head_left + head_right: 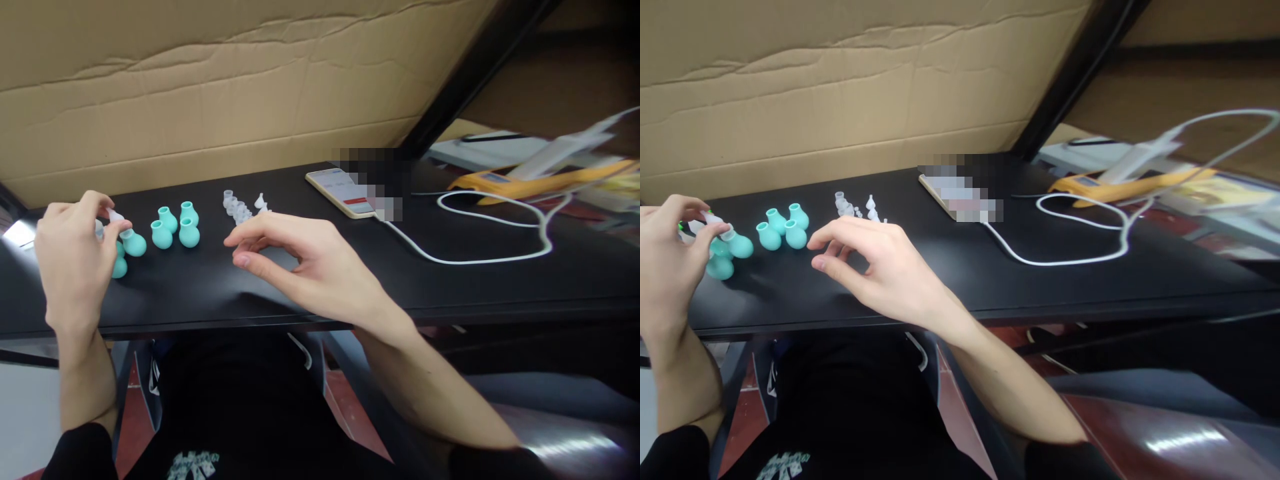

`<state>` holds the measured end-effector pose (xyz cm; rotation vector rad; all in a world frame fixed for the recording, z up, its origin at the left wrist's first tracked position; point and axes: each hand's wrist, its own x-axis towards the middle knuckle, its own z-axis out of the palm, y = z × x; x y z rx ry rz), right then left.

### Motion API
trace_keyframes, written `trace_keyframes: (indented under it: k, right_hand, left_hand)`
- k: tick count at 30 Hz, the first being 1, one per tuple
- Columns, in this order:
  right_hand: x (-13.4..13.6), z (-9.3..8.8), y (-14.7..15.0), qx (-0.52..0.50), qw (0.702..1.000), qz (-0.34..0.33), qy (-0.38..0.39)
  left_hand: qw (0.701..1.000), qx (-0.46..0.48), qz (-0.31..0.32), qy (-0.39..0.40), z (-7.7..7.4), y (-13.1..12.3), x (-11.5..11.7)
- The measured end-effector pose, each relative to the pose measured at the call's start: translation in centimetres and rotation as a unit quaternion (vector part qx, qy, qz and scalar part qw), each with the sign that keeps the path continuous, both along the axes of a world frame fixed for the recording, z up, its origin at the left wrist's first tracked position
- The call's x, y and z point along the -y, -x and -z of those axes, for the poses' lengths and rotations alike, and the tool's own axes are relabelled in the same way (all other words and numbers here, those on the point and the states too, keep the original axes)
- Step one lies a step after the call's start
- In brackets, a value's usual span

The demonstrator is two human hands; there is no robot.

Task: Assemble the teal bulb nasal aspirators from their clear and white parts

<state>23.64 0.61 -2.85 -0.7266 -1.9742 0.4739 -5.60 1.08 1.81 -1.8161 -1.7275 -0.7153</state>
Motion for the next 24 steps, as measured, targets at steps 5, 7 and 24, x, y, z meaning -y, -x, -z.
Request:
trace_keyframes:
  k: [5,7,24]
  right_hand:
    - [0.04,-0.03,0.01,0.005,1.0,0.006,0.006]
    - [0.06,-0.03,0.01,0.008,1.0,0.009,0.01]
    - [0.06,0.02,-0.08,0.01,1.0,0.009,-0.001]
  left_hand:
    - [1.0,-0.008,-0.006,0.017,0.13,0.3,-0.36]
    - [1.0,-0.002,-0.013,0.007,0.19,0.28,-0.41]
    - [0.999,-0.017,-0.034,0.035,0.3,0.63,-0.61]
